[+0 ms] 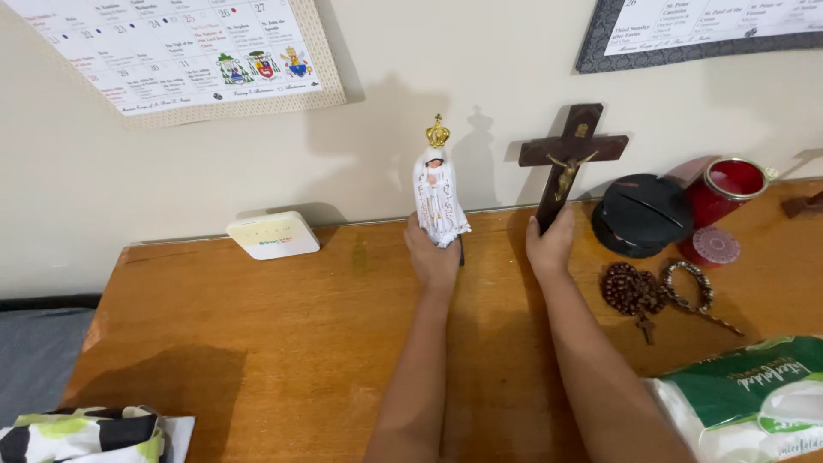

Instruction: Organizing religious items on a wooden table and then wiping down kitchen items near a sink.

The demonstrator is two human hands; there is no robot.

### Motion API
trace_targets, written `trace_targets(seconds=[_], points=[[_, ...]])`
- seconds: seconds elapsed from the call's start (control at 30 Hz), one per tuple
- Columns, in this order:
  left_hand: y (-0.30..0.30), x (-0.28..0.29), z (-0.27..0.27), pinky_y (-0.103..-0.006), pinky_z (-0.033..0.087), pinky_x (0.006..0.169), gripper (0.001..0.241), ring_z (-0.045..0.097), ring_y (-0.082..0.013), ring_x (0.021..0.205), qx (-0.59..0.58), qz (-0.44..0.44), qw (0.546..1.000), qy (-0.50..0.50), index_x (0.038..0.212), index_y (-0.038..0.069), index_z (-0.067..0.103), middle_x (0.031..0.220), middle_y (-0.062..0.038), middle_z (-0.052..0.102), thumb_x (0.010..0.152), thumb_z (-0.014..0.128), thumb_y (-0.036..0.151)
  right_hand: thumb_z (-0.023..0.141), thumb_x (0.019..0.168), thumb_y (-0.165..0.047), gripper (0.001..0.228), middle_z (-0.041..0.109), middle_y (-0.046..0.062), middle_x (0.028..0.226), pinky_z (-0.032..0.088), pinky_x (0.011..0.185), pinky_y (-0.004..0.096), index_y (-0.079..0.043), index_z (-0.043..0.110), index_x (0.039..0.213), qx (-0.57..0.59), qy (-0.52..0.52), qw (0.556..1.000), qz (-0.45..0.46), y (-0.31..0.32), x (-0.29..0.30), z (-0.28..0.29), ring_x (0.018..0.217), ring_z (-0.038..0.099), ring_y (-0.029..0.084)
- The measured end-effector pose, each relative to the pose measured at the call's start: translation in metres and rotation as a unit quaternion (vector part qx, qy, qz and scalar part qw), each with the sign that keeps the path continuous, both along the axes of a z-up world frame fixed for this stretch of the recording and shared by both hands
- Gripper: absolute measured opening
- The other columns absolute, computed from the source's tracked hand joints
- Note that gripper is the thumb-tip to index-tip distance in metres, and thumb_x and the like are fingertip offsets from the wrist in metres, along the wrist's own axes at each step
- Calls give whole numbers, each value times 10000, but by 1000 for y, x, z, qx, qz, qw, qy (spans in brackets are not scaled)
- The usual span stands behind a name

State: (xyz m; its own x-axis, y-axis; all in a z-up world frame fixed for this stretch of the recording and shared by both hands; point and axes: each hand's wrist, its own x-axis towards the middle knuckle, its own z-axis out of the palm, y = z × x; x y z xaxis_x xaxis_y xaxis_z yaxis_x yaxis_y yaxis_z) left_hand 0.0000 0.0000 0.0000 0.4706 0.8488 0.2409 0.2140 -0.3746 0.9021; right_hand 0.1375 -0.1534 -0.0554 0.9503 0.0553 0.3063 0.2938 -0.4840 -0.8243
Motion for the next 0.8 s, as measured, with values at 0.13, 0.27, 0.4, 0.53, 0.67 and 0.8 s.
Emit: trace_targets(seconds=[0.13, 0.27, 0.4, 0.53, 0.67, 0.8], points=[[7, -2, 12, -560, 537, 1016, 848, 586, -476, 1234, -28, -19, 999, 7, 1491, 60, 369, 1311, -200, 505, 752, 783, 91, 695, 971, -121, 640, 499, 279, 1339, 456, 1071, 554, 70, 354, 1478, 2, -8, 1000, 7, 1, -1, 4, 1293, 516, 462], [12, -2, 17, -548, 527, 1039, 836, 573, -455, 1264, -47, -32, 998, 5, 1501, 67, 362, 1339, -190, 505, 774, 775, 89, 681, 974, -107, 650, 491, 274, 1355, 448, 1087, 560, 53, 334, 1501, -4, -10, 1000, 9, 4, -6, 12, 1313, 503, 460], [17, 3, -3, -550, 547, 1004, 824, 585, -452, 1232, 3, -31, 999, -25, 1495, 89, 351, 1301, -185, 499, 791, 777, 148, 674, 966, -99, 659, 499, 237, 1351, 474, 1046, 583, -20, 337, 1526, -14, -31, 999, 10, 6, -13, 20, 1285, 528, 463], [18, 1, -4, -574, 545, 1001, 808, 578, -474, 1221, 13, -48, 998, -40, 1488, 53, 338, 1290, -210, 486, 799, 756, 102, 665, 981, -88, 661, 500, 253, 1365, 482, 1037, 587, -28, 326, 1545, -21, -53, 998, 7, 10, -18, 21, 1283, 531, 474], [21, 3, -10, -566, 557, 981, 817, 583, -452, 1214, 49, -49, 997, -39, 1498, 64, 318, 1295, -204, 474, 813, 758, 134, 682, 975, -123, 702, 506, 215, 1382, 504, 1028, 580, -87, 307, 1566, -39, -54, 998, -17, 12, -14, 15, 1274, 557, 443], [23, 3, -13, -578, 558, 962, 809, 586, -449, 1192, 49, -63, 996, -25, 1502, 62, 296, 1280, -209, 457, 821, 723, 153, 699, 975, -202, 714, 508, 191, 1393, 527, 1005, 569, -105, 312, 1568, -58, -42, 997, -35, 12, -7, 2, 1245, 592, 429]])
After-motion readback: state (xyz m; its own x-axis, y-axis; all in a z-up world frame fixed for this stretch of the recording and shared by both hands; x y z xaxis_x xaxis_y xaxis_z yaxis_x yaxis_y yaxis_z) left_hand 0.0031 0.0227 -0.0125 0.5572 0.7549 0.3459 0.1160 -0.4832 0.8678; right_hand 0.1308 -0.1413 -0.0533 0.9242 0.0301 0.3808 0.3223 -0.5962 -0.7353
